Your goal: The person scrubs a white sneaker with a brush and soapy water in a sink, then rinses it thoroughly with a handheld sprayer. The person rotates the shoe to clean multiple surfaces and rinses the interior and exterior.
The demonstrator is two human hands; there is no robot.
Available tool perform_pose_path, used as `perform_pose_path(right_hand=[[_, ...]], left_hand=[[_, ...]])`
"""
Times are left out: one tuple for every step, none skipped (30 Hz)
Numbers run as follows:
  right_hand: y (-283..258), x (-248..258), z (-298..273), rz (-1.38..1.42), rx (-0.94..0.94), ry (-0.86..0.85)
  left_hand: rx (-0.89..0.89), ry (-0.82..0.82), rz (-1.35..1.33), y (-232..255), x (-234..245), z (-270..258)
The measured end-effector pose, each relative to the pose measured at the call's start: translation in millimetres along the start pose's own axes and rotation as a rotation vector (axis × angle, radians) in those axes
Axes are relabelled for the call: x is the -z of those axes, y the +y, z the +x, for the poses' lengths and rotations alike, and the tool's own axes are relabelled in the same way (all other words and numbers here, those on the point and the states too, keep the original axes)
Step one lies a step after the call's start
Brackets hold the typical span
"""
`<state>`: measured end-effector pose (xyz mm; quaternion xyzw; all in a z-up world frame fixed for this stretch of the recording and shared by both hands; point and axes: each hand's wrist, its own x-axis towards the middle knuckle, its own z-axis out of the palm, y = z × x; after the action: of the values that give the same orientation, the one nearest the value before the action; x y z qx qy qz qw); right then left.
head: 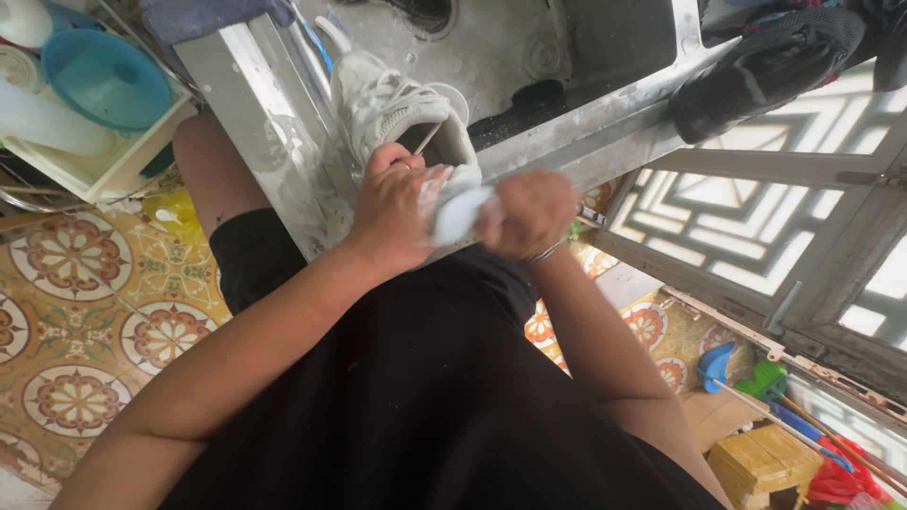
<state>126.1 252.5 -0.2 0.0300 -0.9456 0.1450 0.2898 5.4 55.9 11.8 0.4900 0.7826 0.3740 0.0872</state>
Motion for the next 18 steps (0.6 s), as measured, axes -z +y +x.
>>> perform_pose_path(right_hand=[[-1,0,-2,0.024,0.023,-0.006],[-2,0,-4,0.048,0.045,-0.012],[-3,-1,-5,0.069,0.071,-0.012],[-3,0,-6,0.012,-0.016,-0.052],[-2,-1,-4,-0.045,-0.098,-0.089],[-2,-1,-3,-0.102,-0.18,-0.124],[-2,0,-1,-0.091,-0.143,-0.08],[-3,0,0,-0.081,-0.105,-0.035],[-4,2,1,-0.071,-0.07,0.005],[-4,5,2,-0.012,-0.074,-0.056],[-5,6,4,0.046,-0.079,-0.111],[-6,8,6,0.105,-0.084,-0.166],[-4,10,8,0.093,-0.186,-0.222],[-3,12,10,0.08,-0.289,-0.277],[-2,13,12,0.07,-0.391,-0.33],[-1,12,13,0.07,-0.342,-0.323],[0,11,14,0.071,-0.289,-0.317],[3,9,15,0.073,-0.236,-0.31]], left_hand=[[-0.007,-0.015,-0.014,1,0,-1],[-0.014,-0.03,-0.028,2,1,-2],[-0.026,-0.041,-0.038,2,3,-2],[-0.012,-0.056,-0.052,3,4,-3],[0.001,-0.065,-0.061,3,5,-2],[0.014,-0.074,-0.071,4,6,-1],[-0.004,-0.028,-0.053,5,6,-2],[-0.022,0.018,-0.036,6,6,-2],[-0.039,0.062,-0.022,8,6,-3],[-0.024,0.026,-0.061,9,6,-3],[-0.014,-0.012,-0.097,9,8,-4],[-0.004,-0.05,-0.133,9,10,-4],[0.023,-0.097,-0.104,10,11,-5],[0.049,-0.143,-0.074,11,11,-5],[0.077,-0.188,-0.041,12,12,-6],[0.071,-0.193,-0.027,14,11,-6],[0.068,-0.195,-0.012,15,9,-5],[0.066,-0.198,0.003,15,7,-4]])
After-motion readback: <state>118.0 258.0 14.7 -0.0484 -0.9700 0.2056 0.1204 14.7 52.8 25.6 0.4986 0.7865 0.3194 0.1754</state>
